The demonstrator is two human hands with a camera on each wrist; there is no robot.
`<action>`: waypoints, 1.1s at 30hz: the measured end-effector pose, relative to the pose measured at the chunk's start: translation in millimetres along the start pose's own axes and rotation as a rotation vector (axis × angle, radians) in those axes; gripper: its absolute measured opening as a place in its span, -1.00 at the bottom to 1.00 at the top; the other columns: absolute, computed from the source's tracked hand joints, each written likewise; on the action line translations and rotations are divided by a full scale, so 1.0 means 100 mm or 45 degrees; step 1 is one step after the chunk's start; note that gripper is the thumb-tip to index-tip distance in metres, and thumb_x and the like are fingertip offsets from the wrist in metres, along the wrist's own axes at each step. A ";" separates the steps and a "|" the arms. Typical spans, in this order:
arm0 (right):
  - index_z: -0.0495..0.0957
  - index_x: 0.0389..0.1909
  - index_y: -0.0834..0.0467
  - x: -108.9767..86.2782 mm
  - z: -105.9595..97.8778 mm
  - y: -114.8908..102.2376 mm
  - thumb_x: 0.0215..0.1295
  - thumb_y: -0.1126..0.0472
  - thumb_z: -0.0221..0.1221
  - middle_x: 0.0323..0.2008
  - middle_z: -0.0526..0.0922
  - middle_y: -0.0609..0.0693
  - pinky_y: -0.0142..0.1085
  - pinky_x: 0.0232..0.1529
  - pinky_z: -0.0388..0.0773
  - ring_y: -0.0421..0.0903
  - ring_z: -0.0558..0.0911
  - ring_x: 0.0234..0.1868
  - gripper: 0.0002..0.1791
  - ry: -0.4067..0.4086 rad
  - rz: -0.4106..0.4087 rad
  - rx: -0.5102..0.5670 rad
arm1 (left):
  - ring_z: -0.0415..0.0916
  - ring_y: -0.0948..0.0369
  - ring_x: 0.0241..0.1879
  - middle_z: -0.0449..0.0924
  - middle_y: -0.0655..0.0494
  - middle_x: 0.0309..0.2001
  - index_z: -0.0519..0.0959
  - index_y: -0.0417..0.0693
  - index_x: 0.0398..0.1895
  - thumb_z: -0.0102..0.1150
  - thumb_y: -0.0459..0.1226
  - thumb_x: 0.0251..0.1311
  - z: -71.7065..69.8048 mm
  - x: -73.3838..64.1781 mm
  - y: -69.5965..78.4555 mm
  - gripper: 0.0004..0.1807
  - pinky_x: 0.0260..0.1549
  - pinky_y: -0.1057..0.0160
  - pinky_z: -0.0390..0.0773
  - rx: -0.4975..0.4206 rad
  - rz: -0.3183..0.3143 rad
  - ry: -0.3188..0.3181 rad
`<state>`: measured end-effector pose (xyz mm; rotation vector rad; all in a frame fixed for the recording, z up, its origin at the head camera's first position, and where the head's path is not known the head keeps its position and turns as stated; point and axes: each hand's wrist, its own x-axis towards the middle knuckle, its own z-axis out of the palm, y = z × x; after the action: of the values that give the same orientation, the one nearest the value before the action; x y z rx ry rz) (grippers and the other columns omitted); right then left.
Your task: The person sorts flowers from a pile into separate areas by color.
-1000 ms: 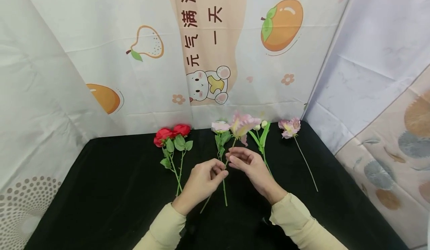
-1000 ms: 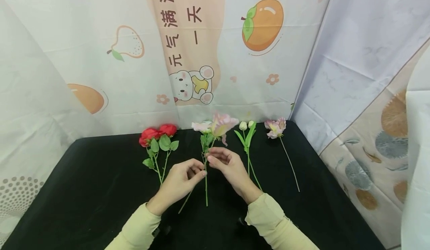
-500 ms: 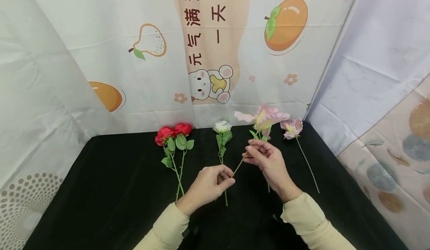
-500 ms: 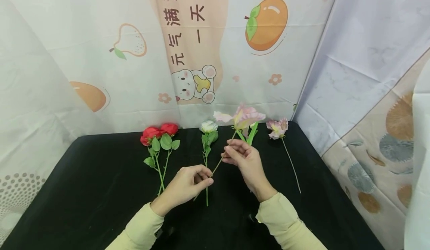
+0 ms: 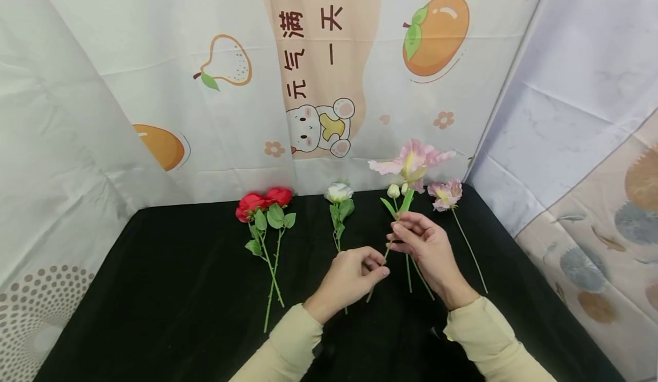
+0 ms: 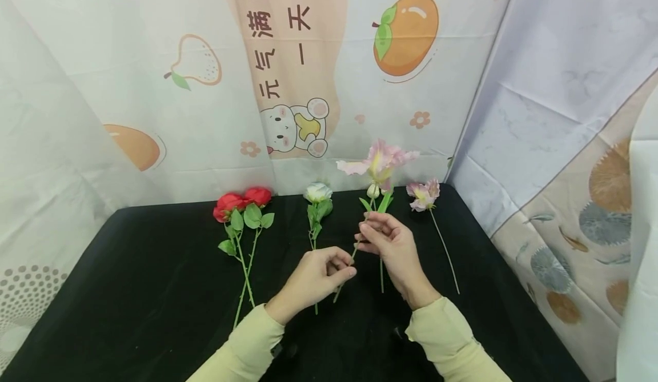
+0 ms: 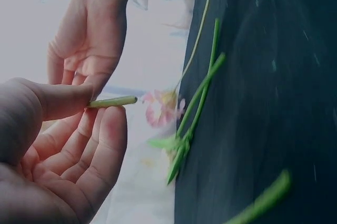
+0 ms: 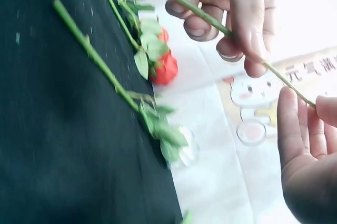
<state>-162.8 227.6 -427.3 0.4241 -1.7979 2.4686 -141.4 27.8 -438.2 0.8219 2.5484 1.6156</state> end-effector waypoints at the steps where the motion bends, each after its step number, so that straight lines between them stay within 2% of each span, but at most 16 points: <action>1: 0.57 0.07 0.18 0.01 -0.05 -0.02 0.44 0.41 0.18 -0.18 0.73 -0.02 -0.19 -0.16 0.71 -0.09 0.74 -0.21 -0.76 0.005 -0.002 -0.008 | 0.56 0.47 -0.51 0.67 0.29 -0.40 0.69 -0.10 -0.20 0.35 -0.28 0.31 0.05 0.03 0.00 -0.91 -0.43 0.43 0.57 -0.015 -0.004 -0.005; 6: 0.59 0.06 0.19 0.06 -0.36 -0.10 0.44 0.41 0.18 -0.19 0.73 -0.03 -0.21 -0.18 0.71 -0.12 0.73 -0.24 -0.76 0.045 -0.004 -0.050 | 0.58 0.49 -0.52 0.70 0.26 -0.38 0.70 -0.14 -0.14 0.39 -0.29 0.26 0.37 0.19 0.01 -0.83 -0.46 0.45 0.58 -0.130 -0.075 -0.020; 11: 0.57 0.09 0.23 0.10 -0.75 -0.19 0.44 0.41 0.18 -0.20 0.74 -0.04 -0.23 -0.24 0.71 -0.13 0.74 -0.27 -0.75 0.109 -0.004 -0.054 | 0.61 0.38 -0.58 0.71 0.23 -0.42 0.70 -0.16 -0.13 0.41 -0.40 0.21 0.82 0.36 0.05 -0.83 -0.53 0.38 0.62 -0.414 -0.210 -0.008; 14: 0.58 0.08 0.21 0.12 -0.98 -0.26 0.44 0.42 0.17 -0.21 0.75 -0.04 -0.24 -0.25 0.71 -0.12 0.74 -0.29 -0.75 0.139 0.019 -0.019 | 0.63 0.35 -0.57 0.72 0.24 -0.43 0.72 -0.14 -0.11 0.38 -0.43 0.22 1.09 0.45 0.11 -0.81 -0.55 0.37 0.63 -0.536 -0.276 0.010; 17: 0.59 0.06 0.14 0.15 -1.19 -0.31 0.45 0.42 0.15 -0.20 0.76 -0.05 -0.27 -0.25 0.70 -0.13 0.74 -0.28 -0.75 0.166 0.055 0.025 | 0.63 0.35 -0.55 0.70 0.26 -0.43 0.70 -0.15 -0.04 0.32 -0.42 0.28 1.32 0.52 0.16 -0.79 -0.57 0.37 0.62 -0.592 -0.319 0.001; 20: 0.58 0.05 0.09 0.18 -1.36 -0.31 0.46 0.40 0.15 -0.18 0.75 -0.07 -0.29 -0.24 0.70 -0.14 0.74 -0.27 -0.75 0.197 0.089 0.039 | 0.63 0.34 -0.51 0.66 0.29 -0.39 0.65 -0.16 0.10 0.25 -0.36 0.36 1.48 0.56 0.19 -0.72 -0.55 0.38 0.61 -0.579 -0.354 -0.020; 23: 0.56 0.05 0.08 0.19 -1.50 -0.25 0.45 0.39 0.17 -0.20 0.75 -0.07 -0.28 -0.26 0.71 -0.14 0.74 -0.29 -0.75 0.238 0.112 0.030 | 0.65 0.39 -0.37 0.70 0.26 -0.21 0.53 -0.15 0.30 0.22 -0.28 0.39 1.59 0.58 0.20 -0.57 -0.42 0.40 0.61 -0.457 -0.356 -0.033; 25: 0.53 0.07 0.08 0.18 -1.59 -0.20 0.45 0.40 0.16 -0.21 0.74 -0.08 -0.29 -0.27 0.71 -0.14 0.74 -0.30 -0.74 0.269 0.125 0.017 | 0.63 0.41 -0.22 0.67 0.23 -0.02 0.43 -0.13 0.40 0.21 -0.24 0.40 1.64 0.59 0.20 -0.47 -0.27 0.44 0.59 -0.282 -0.298 -0.062; 27: 0.49 0.10 0.09 0.16 -1.68 -0.15 0.45 0.40 0.15 -0.23 0.74 -0.09 -0.29 -0.29 0.71 -0.14 0.73 -0.32 -0.72 0.300 0.137 0.002 | 0.58 0.42 -0.03 0.60 0.20 0.15 0.38 -0.12 0.45 0.20 -0.19 0.39 1.68 0.60 0.20 -0.40 -0.09 0.48 0.52 -0.044 -0.193 -0.103; 29: 0.43 0.13 0.12 0.15 -1.76 -0.12 0.46 0.41 0.14 -0.24 0.74 -0.10 -0.29 -0.30 0.71 -0.15 0.73 -0.33 -0.69 0.325 0.158 -0.010 | 0.52 0.41 0.09 0.54 0.18 0.22 0.34 -0.11 0.48 0.16 -0.16 0.41 1.71 0.60 0.19 -0.38 0.01 0.50 0.47 0.206 -0.069 -0.144; 31: 0.40 0.14 0.13 0.14 -1.82 -0.09 0.46 0.42 0.14 -0.26 0.74 -0.11 -0.27 -0.31 0.71 -0.15 0.73 -0.35 -0.68 0.337 0.194 -0.029 | 0.48 0.41 0.15 0.52 0.22 0.25 0.34 -0.08 0.48 0.14 -0.13 0.41 1.75 0.62 0.19 -0.38 0.05 0.49 0.45 0.444 0.041 -0.161; 33: 0.38 0.14 0.12 0.14 -1.87 -0.08 0.46 0.40 0.16 -0.29 0.74 -0.13 -0.26 -0.32 0.71 -0.15 0.73 -0.36 -0.68 0.337 0.247 -0.087 | 0.46 0.42 0.18 0.49 0.29 0.29 0.36 0.00 0.48 0.13 -0.10 0.42 1.80 0.63 0.20 -0.41 0.05 0.45 0.48 0.625 0.107 -0.186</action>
<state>-209.1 404.8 -469.3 -0.0833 -1.8816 2.4312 -136.0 212.4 -488.5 1.0402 2.8683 0.8999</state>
